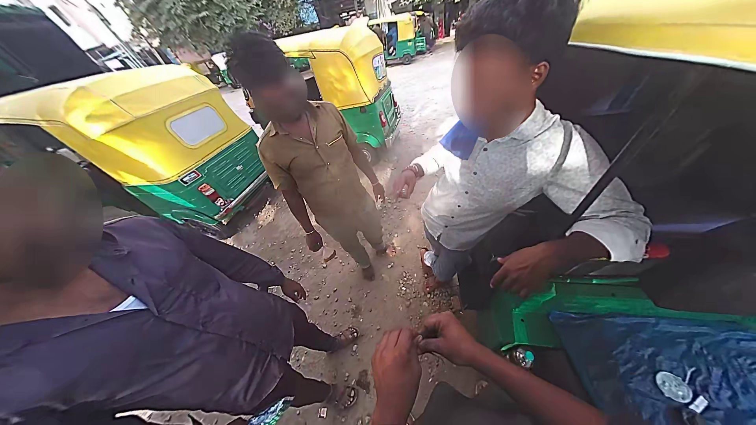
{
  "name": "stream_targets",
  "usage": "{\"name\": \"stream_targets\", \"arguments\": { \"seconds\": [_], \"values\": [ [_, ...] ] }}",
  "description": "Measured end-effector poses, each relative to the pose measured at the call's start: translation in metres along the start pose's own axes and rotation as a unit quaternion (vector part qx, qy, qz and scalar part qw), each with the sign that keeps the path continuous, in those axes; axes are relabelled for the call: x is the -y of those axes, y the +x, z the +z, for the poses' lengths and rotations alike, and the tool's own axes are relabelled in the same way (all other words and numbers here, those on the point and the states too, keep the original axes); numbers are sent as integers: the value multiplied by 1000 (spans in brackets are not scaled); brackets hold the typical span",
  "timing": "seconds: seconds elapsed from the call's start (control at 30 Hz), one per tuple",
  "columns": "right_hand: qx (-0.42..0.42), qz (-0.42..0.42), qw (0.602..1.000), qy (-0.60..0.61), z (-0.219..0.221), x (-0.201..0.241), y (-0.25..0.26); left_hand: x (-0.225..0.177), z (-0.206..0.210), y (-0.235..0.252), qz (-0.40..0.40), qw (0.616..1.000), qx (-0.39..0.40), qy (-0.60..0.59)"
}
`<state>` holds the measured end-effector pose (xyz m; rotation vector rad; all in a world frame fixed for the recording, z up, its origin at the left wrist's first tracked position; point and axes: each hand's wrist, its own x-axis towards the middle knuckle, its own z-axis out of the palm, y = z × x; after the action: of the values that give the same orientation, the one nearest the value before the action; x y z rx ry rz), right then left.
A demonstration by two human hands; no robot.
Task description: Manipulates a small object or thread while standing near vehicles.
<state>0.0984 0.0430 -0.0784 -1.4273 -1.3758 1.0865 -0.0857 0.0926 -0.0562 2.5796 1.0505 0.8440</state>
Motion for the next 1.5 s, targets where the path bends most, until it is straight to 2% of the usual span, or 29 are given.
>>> {"name": "stream_targets", "arguments": {
  "seconds": [0.23,0.47,0.57,0.7,0.77,1.0,1.13,1.37,1.5],
  "values": [
    [56,-26,998,29,3,3,-7,6,-2,0,17,1000,-16,4],
    [-43,-1,999,-10,9,2,-8,2,-8,-2,25,999,-3,21],
    [-40,15,999,1,12,6,-8,5,-10,-3,31,999,-4,15],
    [-1,-19,999,49,18,9,-13,10,-12,-7,34,999,-6,7],
    [16,-29,999,26,20,10,-15,12,-13,-9,37,999,-9,5],
    [-70,-19,997,-9,32,15,-13,17,-21,-13,45,999,-9,-5],
    [-72,-3,997,2,41,21,-12,24,-27,-15,46,999,-18,-8],
    [-23,-93,995,-22,54,19,-13,34,-32,-18,55,998,-35,-12],
    [-68,-37,997,-3,64,23,-14,36,-39,-21,55,998,-29,-3]
  ]
}}
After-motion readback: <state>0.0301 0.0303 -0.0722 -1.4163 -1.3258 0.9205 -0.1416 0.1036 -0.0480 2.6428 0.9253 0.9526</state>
